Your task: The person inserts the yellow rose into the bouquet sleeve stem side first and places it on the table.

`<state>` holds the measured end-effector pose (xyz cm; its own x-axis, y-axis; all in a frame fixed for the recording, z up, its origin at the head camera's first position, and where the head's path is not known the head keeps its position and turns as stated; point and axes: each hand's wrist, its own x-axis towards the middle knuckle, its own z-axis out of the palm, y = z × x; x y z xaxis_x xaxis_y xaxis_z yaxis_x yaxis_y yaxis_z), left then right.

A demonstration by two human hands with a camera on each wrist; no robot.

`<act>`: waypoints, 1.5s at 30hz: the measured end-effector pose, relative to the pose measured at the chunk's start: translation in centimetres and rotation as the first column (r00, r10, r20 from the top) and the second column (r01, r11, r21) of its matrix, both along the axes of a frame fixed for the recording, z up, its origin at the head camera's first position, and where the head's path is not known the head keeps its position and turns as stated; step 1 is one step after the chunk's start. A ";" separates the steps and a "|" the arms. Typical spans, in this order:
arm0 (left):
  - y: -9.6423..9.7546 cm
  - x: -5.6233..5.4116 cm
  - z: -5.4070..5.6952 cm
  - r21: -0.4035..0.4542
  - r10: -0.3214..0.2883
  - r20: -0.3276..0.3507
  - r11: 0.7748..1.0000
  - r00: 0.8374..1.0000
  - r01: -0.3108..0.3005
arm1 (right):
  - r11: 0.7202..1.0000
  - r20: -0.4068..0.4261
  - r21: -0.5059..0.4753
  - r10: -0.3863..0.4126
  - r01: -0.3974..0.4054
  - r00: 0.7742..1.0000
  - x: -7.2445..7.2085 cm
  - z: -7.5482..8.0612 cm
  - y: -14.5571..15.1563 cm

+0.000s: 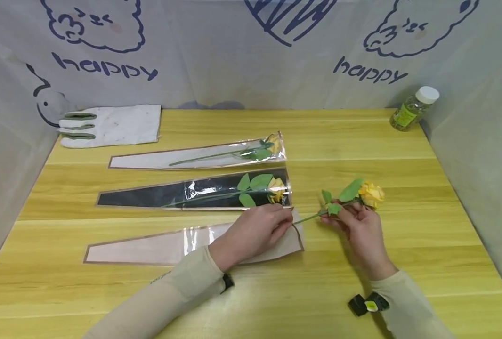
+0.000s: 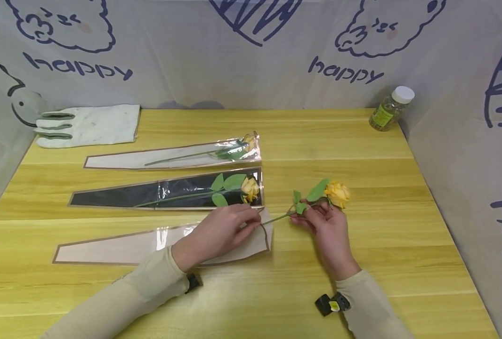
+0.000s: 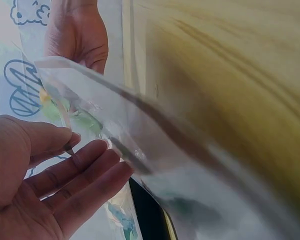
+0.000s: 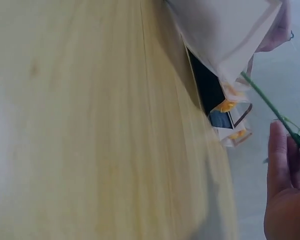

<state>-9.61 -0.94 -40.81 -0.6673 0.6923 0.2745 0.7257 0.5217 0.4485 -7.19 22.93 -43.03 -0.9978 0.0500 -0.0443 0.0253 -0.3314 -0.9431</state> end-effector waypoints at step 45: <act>0.7 -0.1 0.7 0.072 0.041 0.014 0.997 0.999 -0.042 | 0.906 0.019 -0.402 -0.133 0.129 0.991 0.2 0.2 -1.2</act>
